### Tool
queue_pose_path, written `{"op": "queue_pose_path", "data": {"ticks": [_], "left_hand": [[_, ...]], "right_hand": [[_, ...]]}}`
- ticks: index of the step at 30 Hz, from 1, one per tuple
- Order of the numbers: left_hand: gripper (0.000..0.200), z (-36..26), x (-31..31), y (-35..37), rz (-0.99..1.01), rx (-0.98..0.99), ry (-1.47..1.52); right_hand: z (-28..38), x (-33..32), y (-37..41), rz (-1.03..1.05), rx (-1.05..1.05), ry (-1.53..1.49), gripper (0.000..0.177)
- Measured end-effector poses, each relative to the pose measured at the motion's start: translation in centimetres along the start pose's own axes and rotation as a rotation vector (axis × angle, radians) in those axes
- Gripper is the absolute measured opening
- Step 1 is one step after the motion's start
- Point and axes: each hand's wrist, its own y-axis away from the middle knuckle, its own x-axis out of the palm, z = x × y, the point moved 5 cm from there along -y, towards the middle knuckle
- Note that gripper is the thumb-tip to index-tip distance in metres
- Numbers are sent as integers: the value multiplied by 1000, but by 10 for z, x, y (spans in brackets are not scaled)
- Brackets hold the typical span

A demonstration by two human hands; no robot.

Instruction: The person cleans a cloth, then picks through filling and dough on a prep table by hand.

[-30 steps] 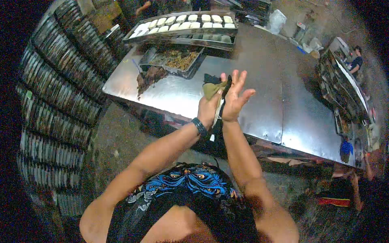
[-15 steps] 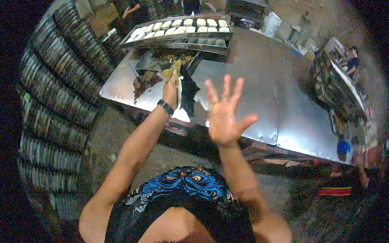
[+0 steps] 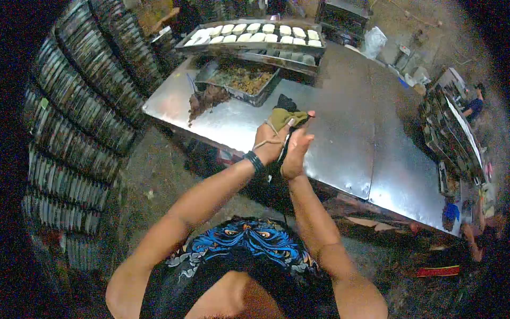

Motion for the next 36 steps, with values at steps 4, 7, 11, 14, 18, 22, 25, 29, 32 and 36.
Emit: {"op": "queue_pose_path", "data": {"ticks": [4,7,11,14,18,22,25,29,32,36], "left_hand": [[40,29,-5,-12,-139,-225,-71],[39,73,-39,-37,-421,-200,25],[68,64,-68,-31,-341,-373,518],[74,24,-51,-11,99,-480,1237],[72,50,-14,26,35,-536,909],[55,-22,17,50,10,-66,406],[45,-9,28,35,-76,-56,594],[31,-6,34,25,-290,-196,656],[34,-7,34,19,-240,-233,597],[36,2,39,17,-332,-214,611]], "right_hand": [[-12,-7,11,88,74,126,101],[15,42,27,276,10,38,104],[62,21,-5,15,-4,-491,98],[72,-9,-18,-31,1,-589,93],[74,-19,-30,-77,-146,-480,93],[56,-18,-38,-157,-339,2,97],[41,-16,-40,-57,-275,62,97],[44,-14,-38,-135,-226,-23,98],[48,-11,-42,-134,-203,-158,97],[49,-8,-36,-99,-162,-154,97]]}}
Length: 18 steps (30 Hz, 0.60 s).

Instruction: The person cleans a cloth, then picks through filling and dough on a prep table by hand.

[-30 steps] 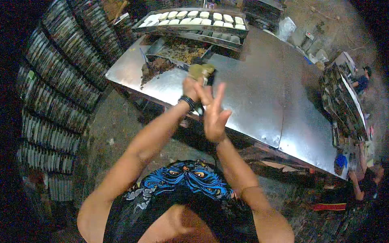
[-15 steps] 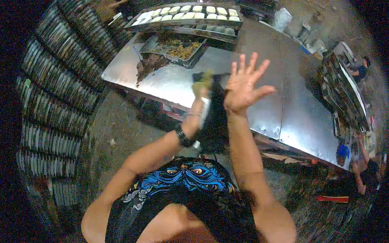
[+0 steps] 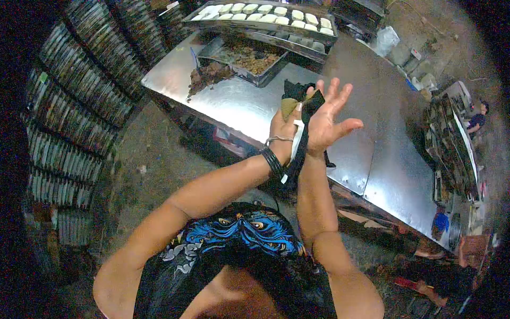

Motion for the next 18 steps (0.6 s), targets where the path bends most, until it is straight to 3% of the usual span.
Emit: {"op": "queue_pose_path", "data": {"ticks": [2,3,4,5,6,10,12,13,16,18], "left_hand": [[38,-2,-11,-18,-10,3,-397],[33,0,-17,-29,55,-234,-146],[37,-4,-25,-47,-1,1,-183],[40,-9,-31,-57,-63,-24,-215],[43,-23,-35,-62,-112,119,-274],[55,10,-62,-109,-242,-50,-175],[61,-3,-48,-99,-21,-242,418],[64,19,-52,-115,187,-343,548],[72,-23,-38,-54,294,-477,551],[58,-24,-37,-20,101,-362,392]], "right_hand": [[-3,7,12,20,11,4,98],[-7,13,23,40,18,-12,98],[-10,19,34,63,24,-25,98],[-12,27,41,127,22,-34,100],[-12,30,41,75,111,-166,100],[3,40,32,-23,327,-618,103],[18,48,25,-24,363,-655,104],[25,47,18,-12,305,-664,105],[28,31,-4,-60,286,-667,97],[22,30,-13,-120,252,-632,104]]}}
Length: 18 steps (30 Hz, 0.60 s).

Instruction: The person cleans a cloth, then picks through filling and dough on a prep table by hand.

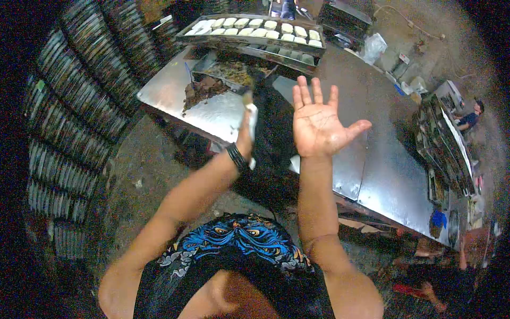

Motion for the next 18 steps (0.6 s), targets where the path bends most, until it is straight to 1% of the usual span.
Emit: {"op": "queue_pose_path", "data": {"ticks": [1,2,3,4,5,8,9,10,12,13,14,16,18], "left_hand": [[54,37,-5,-21,47,10,-85],[51,37,1,-14,55,70,-145],[48,37,8,-6,60,132,-204],[45,0,39,33,23,243,-238],[46,-15,39,32,3,271,-313],[44,-8,16,9,-160,386,-370],[42,-9,12,3,-195,431,-342],[42,-7,3,-4,-231,384,-386],[41,-23,-14,-11,-292,275,-481],[42,-29,-27,-21,-335,299,-522],[42,-35,-38,-28,-432,346,-496],[45,-35,-66,-57,-401,439,-329],[48,-39,-72,-62,-295,246,-180]], "right_hand": [[-3,-3,-5,-29,-27,11,106],[-7,-7,-11,-59,-50,23,108],[-10,-19,-18,-55,-121,120,111],[-16,-36,-19,-44,-48,202,110],[-24,-42,-19,-52,4,207,109],[-42,-49,-16,-70,96,225,107],[-45,-48,-16,-72,111,237,106],[-49,-49,-12,-46,142,250,105],[-63,-52,-1,-5,189,273,105],[-70,-52,5,41,183,293,106],[-78,-51,12,94,237,253,107],[-90,-51,21,88,287,223,102],[-85,-47,19,78,342,171,104]]}}
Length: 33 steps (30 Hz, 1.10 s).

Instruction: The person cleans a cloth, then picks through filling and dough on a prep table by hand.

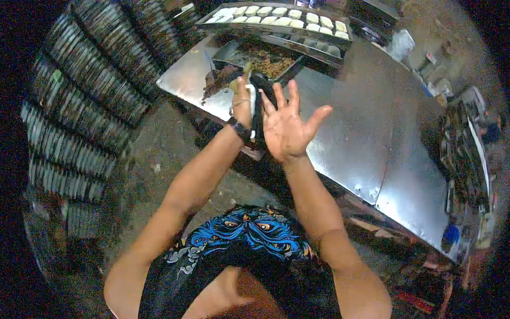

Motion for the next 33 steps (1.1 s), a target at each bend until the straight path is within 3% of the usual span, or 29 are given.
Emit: {"op": "queue_pose_path", "data": {"ticks": [1,4,5,6,8,9,12,13,17,20,22,24,25,26,27,28,30,33], "left_hand": [[53,-5,3,10,99,-55,18],[58,-23,19,44,195,-84,-77],[58,-4,-11,24,129,-67,-533],[55,2,14,46,271,-129,-509],[50,-4,43,71,289,249,-480],[40,-11,43,77,179,137,-311],[35,8,29,47,124,293,-583],[29,15,22,35,156,249,-631],[27,8,11,47,-20,435,-709],[32,11,2,33,-109,494,-793],[43,15,-8,15,-194,681,-870],[42,11,-12,2,-193,656,-886],[40,8,-16,-5,-178,593,-886],[39,2,-19,-11,-156,533,-889],[32,-11,-20,-9,-198,585,-749],[29,-17,-23,-12,-112,460,-643],[30,-32,-18,-9,-33,357,-279],[32,-56,9,33,-4,276,-476]], "right_hand": [[3,0,-3,5,24,-24,105],[29,-14,-19,-86,-341,401,104],[37,-19,-27,-59,-511,689,101],[37,-21,-32,-15,-599,812,101],[28,-15,-36,93,-751,1054,100],[21,-7,-30,96,-650,974,100],[7,-19,-22,81,-505,791,99],[2,-19,-15,102,-504,795,99],[-9,-29,-3,51,-425,866,100],[-15,-20,9,12,-400,951,102],[-25,-18,12,41,-307,731,106],[-28,-1,12,80,-218,494,109],[-18,8,13,-62,-202,270,111],[-5,14,10,-58,-200,171,109],[14,14,5,-53,-203,70,107],[32,11,2,-45,-206,-28,105],[51,7,0,-33,-175,-18,99],[56,-4,-1,-59,-169,-8,98]]}}
